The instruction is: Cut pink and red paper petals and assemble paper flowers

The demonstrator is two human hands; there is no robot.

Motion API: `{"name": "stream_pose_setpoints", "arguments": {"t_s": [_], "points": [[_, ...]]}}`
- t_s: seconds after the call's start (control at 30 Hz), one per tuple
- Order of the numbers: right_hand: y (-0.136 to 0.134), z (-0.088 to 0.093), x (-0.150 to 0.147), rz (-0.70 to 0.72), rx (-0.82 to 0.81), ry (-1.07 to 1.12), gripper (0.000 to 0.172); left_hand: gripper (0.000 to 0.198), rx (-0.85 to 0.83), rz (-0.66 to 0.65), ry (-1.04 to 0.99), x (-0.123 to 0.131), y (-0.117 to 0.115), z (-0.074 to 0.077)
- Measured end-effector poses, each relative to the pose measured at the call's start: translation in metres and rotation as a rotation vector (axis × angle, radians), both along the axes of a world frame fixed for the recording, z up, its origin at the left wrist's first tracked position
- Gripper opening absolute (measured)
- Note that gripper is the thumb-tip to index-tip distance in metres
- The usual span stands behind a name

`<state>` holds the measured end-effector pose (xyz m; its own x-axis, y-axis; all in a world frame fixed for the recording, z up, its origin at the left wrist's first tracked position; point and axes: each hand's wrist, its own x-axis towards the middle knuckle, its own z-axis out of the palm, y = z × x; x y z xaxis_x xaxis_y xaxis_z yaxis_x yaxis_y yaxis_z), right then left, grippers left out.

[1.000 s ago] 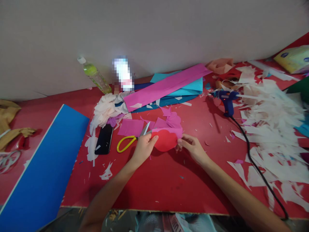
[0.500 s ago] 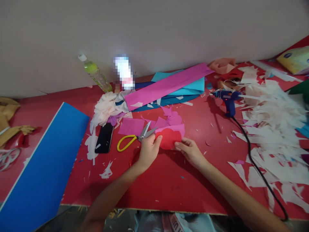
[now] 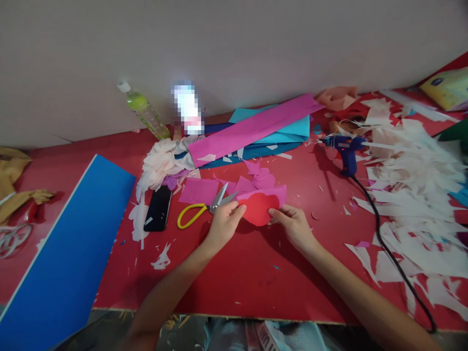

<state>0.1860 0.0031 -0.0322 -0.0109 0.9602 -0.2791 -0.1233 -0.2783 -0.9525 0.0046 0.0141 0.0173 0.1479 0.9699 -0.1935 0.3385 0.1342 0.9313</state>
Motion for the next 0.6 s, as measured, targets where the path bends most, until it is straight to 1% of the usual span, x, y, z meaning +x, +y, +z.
{"name": "stream_pose_setpoints", "arguments": {"t_s": [0.13,0.2,0.23,0.27,0.3,0.37,0.4,0.43,0.47,0.53,0.6], "points": [[0.001,-0.001,0.003,0.008,0.025,-0.094,0.029,0.029,-0.01,-0.05,-0.028,-0.007,0.006,-0.001],[0.003,0.001,0.005,0.013,0.043,-0.143,0.029,0.022,0.005,-0.046,0.023,-0.016,0.006,-0.001],[0.003,0.002,0.006,0.012,0.053,-0.172,0.03,0.021,0.025,-0.043,0.095,-0.023,0.006,0.0],[0.004,0.004,0.007,0.008,0.062,-0.202,0.03,0.022,0.061,-0.028,0.209,-0.03,0.004,0.002],[0.005,0.005,0.009,0.001,0.069,-0.23,0.03,0.023,0.118,-0.034,0.401,-0.039,0.001,0.004],[0.007,0.008,0.01,-0.011,0.074,-0.271,0.031,0.024,0.171,-0.13,0.843,-0.057,-0.006,0.008],[0.008,0.008,0.011,-0.013,0.074,-0.282,0.031,0.025,0.162,-0.187,1.002,-0.065,-0.01,0.01],[0.008,0.009,0.011,-0.011,0.075,-0.287,0.031,0.026,0.138,-0.243,1.114,-0.072,-0.015,0.012],[0.009,0.008,0.011,-0.005,0.076,-0.287,0.031,0.028,0.094,-0.296,1.189,-0.077,-0.019,0.012],[0.009,0.007,0.01,0.011,0.079,-0.279,0.031,0.031,-0.005,-0.374,1.252,-0.082,-0.026,0.012],[0.008,0.005,0.008,0.025,0.08,-0.274,0.031,0.031,-0.016,-0.392,1.276,-0.082,-0.029,0.01]]}}
